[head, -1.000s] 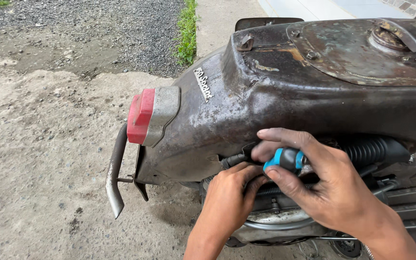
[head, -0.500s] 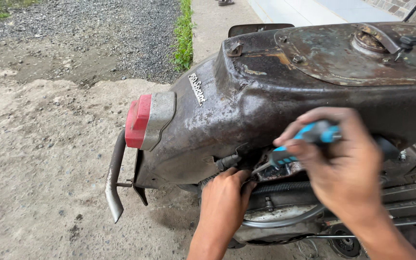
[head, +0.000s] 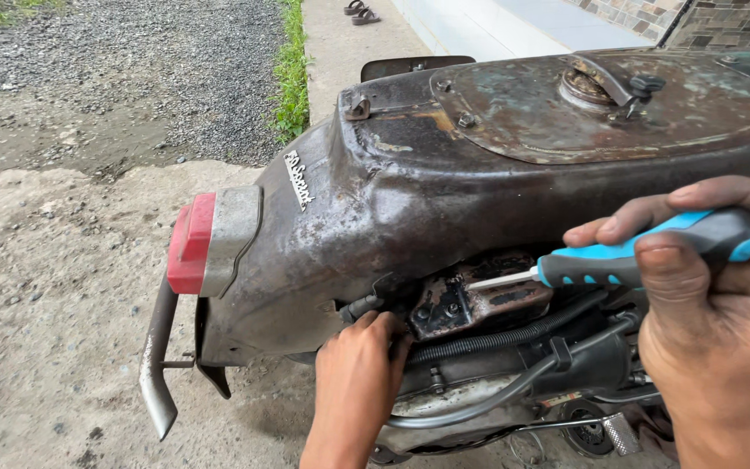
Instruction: The person uses a screwdriver and a ratchet to loosen and remove bolts from the rear section of a motorcycle, near the fuel tank and engine area. The person works on the same area throughout the clip, alternating between tools to remove fasteners.
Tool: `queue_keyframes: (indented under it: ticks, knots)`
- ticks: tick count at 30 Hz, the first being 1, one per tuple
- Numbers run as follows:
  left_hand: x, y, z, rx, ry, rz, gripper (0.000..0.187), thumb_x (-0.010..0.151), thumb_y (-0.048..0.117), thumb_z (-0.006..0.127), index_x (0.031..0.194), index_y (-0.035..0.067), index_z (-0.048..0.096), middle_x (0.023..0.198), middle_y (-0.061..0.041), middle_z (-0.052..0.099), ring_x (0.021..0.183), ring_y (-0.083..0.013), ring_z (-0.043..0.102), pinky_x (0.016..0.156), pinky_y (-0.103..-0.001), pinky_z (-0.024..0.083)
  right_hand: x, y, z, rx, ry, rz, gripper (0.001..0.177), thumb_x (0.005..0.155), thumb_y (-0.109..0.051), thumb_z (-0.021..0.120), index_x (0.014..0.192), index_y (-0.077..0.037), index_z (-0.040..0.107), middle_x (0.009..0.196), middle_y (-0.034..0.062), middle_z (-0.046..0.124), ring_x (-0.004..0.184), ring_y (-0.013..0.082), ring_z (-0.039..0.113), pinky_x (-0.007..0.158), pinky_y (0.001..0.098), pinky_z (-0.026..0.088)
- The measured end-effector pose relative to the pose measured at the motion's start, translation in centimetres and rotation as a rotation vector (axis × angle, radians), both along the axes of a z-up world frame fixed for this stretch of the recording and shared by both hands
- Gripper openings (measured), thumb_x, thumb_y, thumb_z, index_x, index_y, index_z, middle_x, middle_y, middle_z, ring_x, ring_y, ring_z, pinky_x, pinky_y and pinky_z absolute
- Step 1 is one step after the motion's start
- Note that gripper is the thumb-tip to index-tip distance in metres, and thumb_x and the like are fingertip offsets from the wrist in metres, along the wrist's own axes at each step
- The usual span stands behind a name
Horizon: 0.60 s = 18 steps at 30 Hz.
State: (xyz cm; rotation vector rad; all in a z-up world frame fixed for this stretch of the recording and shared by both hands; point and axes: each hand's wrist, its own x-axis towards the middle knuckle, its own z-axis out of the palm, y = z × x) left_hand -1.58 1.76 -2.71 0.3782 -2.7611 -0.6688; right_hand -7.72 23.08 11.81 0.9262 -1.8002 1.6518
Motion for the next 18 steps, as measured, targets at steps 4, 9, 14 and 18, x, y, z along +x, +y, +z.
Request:
queue_keyframes:
  ticks: [4, 9, 14, 18]
  knots:
    - [-0.1, 0.1, -0.1, 0.016, 0.018, 0.014, 0.019, 0.097, 0.040, 0.064, 0.093, 0.021, 0.063, 0.091, -0.004, 0.070, 0.079, -0.0369, 0.068, 0.059, -0.053, 0.052, 0.5, -0.4, 0.2, -0.008, 0.035, 0.041, 0.034, 0.102, -0.026, 0.057, 0.122, -0.007, 0.038, 0.094, 0.0213, 0.061, 0.083, 0.0341, 0.076, 0.084, 0.0458, 0.075]
    - [0.2, 0.3, 0.8, 0.093, -0.056, 0.049, 0.015, 0.095, 0.043, 0.062, 0.101, 0.029, 0.067, 0.098, 0.002, 0.071, 0.086, -0.0352, 0.068, 0.066, -0.053, 0.052, 0.4, -0.3, 0.5, -0.034, 0.039, 0.063, 0.037, 0.095, -0.024, 0.062, 0.118, -0.003, 0.041, 0.090, 0.0209, 0.063, 0.082, 0.0324, 0.076, 0.085, 0.0487, 0.078]
    - [0.0, 0.2, 0.4, 0.104, -0.069, 0.065, 0.016, 0.095, 0.045, 0.061, 0.101, 0.032, 0.067, 0.098, 0.004, 0.072, 0.088, -0.0320, 0.068, 0.066, -0.051, 0.050, -0.1, 0.3, 0.6, -0.064, 0.017, 0.035, 0.036, 0.095, -0.024, 0.061, 0.117, -0.004, 0.041, 0.089, 0.0219, 0.064, 0.079, 0.0351, 0.078, 0.082, 0.0462, 0.075]
    - [-0.4, 0.0, -0.4, 0.127, -0.091, 0.093, 0.016, 0.094, 0.046, 0.060, 0.102, 0.033, 0.064, 0.101, 0.009, 0.074, 0.091, -0.0293, 0.069, 0.070, -0.051, 0.052, -0.5, 0.6, 0.5, -0.097, -0.001, 0.060, 0.034, 0.094, -0.025, 0.062, 0.115, -0.005, 0.042, 0.090, 0.0206, 0.066, 0.079, 0.0342, 0.080, 0.083, 0.0449, 0.074]
